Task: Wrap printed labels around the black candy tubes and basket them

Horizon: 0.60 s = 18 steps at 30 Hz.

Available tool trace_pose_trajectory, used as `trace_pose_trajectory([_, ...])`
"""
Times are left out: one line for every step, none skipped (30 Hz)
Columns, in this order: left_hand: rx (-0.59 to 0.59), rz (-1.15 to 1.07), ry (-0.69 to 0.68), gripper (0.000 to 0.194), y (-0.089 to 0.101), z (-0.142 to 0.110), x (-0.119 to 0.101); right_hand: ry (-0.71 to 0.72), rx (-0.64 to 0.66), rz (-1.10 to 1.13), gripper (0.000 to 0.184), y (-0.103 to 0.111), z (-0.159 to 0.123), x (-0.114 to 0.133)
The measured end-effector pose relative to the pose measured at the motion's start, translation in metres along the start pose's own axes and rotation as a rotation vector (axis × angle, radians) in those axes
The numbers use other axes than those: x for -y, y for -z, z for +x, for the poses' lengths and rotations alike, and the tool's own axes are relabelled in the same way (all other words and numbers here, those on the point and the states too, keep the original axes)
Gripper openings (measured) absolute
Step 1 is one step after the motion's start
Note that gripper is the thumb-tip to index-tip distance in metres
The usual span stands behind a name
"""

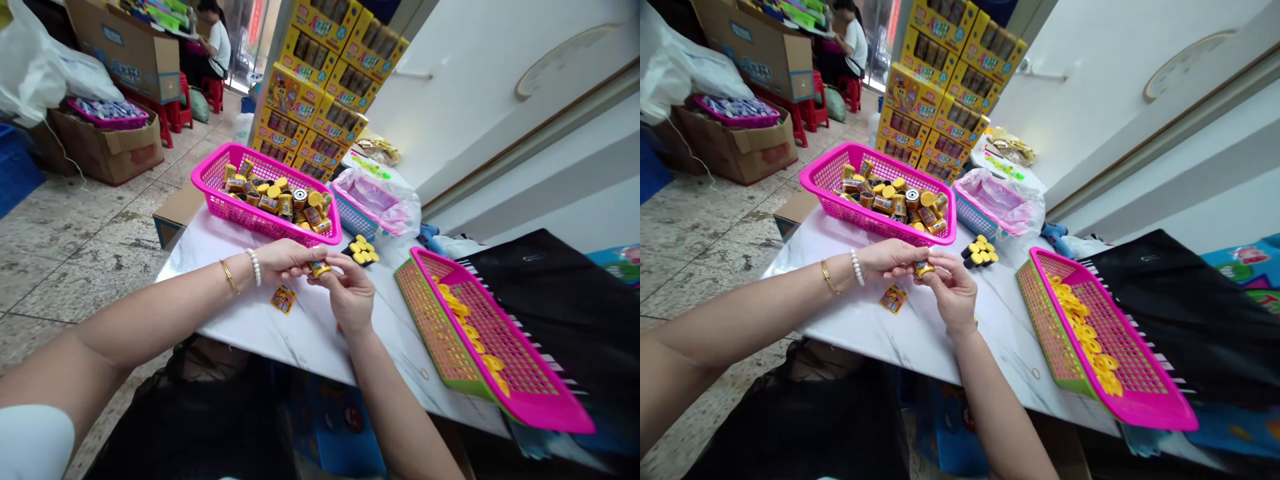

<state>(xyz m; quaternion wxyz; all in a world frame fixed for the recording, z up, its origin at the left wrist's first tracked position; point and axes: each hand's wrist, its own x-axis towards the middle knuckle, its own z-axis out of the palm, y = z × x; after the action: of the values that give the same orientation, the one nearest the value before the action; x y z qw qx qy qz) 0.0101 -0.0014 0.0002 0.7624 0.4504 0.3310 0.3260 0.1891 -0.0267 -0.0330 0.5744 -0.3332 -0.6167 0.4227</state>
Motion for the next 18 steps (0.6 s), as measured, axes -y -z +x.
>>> trace_pose_trajectory([-0.005, -0.005, 0.013, 0.049, 0.000, 0.000, 0.000, 0.008, -0.006, -0.019, 0.023, -0.002, -0.002, 0.000])
trace_pose_trajectory([-0.012, -0.008, 0.024, 0.051, -0.001, 0.000, 0.001, 0.018, -0.013, -0.035, 0.023, -0.003, -0.003, 0.000])
trace_pose_trajectory([-0.020, -0.008, 0.031, 0.052, -0.002, 0.000, 0.001, 0.026, -0.021, -0.047, 0.022, -0.004, -0.004, 0.000])
trace_pose_trajectory([-0.030, -0.012, 0.032, 0.052, -0.002, 0.000, 0.000, 0.030, -0.027, -0.056, 0.022, -0.004, -0.005, -0.001])
trace_pose_trajectory([-0.045, -0.023, 0.026, 0.052, -0.003, 0.000, -0.001, 0.029, -0.027, -0.064, 0.022, -0.004, -0.004, -0.001])
trace_pose_trajectory([-0.067, -0.041, 0.016, 0.052, -0.003, 0.000, -0.003, 0.028, -0.025, -0.077, 0.022, -0.004, 0.000, 0.000])
trace_pose_trajectory([-0.092, -0.066, 0.006, 0.052, -0.003, 0.000, -0.005, 0.034, -0.024, -0.098, 0.022, -0.003, 0.005, 0.001])
trace_pose_trajectory([-0.118, -0.092, 0.001, 0.053, -0.003, -0.001, -0.007, 0.053, -0.029, -0.128, 0.021, -0.003, 0.014, 0.003])
trace_pose_trajectory([-0.144, -0.107, 0.001, 0.054, -0.002, -0.001, -0.008, 0.084, -0.037, -0.172, 0.020, -0.002, 0.026, 0.006])
trace_pose_trajectory([-0.170, -0.094, 0.003, 0.054, -0.001, -0.002, -0.009, 0.122, -0.044, -0.233, 0.019, -0.002, 0.040, 0.010])
trace_pose_trajectory([-0.190, -0.035, -0.002, 0.054, 0.000, -0.003, -0.010, 0.167, -0.050, -0.309, 0.018, -0.002, 0.057, 0.013])
trace_pose_trajectory([-0.196, 0.080, -0.016, 0.051, 0.002, -0.003, -0.010, 0.192, -0.032, -0.404, 0.018, -0.002, 0.076, 0.016])
trace_pose_trajectory([-0.181, 0.254, -0.043, 0.045, 0.004, -0.003, -0.010, 0.206, -0.003, -0.520, 0.021, -0.003, 0.094, 0.018])
trace_pose_trajectory([-0.147, 0.473, -0.083, 0.040, 0.005, -0.004, -0.009, 0.230, 0.029, -0.645, 0.030, -0.003, 0.112, 0.018])
trace_pose_trajectory([-0.096, 0.715, -0.125, 0.034, 0.006, -0.005, -0.009, 0.244, 0.080, -0.773, 0.044, -0.005, 0.127, 0.017])
trace_pose_trajectory([-0.034, 0.957, -0.156, 0.029, 0.006, -0.007, -0.008, 0.234, 0.142, -0.889, 0.060, -0.006, 0.138, 0.014])
trace_pose_trajectory([0.015, 1.173, -0.172, 0.026, 0.005, -0.008, -0.007, 0.203, 0.205, -0.981, 0.073, -0.009, 0.147, 0.010])
trace_pose_trajectory([0.043, 1.340, -0.145, 0.025, 0.004, -0.010, -0.006, 0.161, 0.260, -1.047, 0.081, -0.013, 0.153, 0.005])
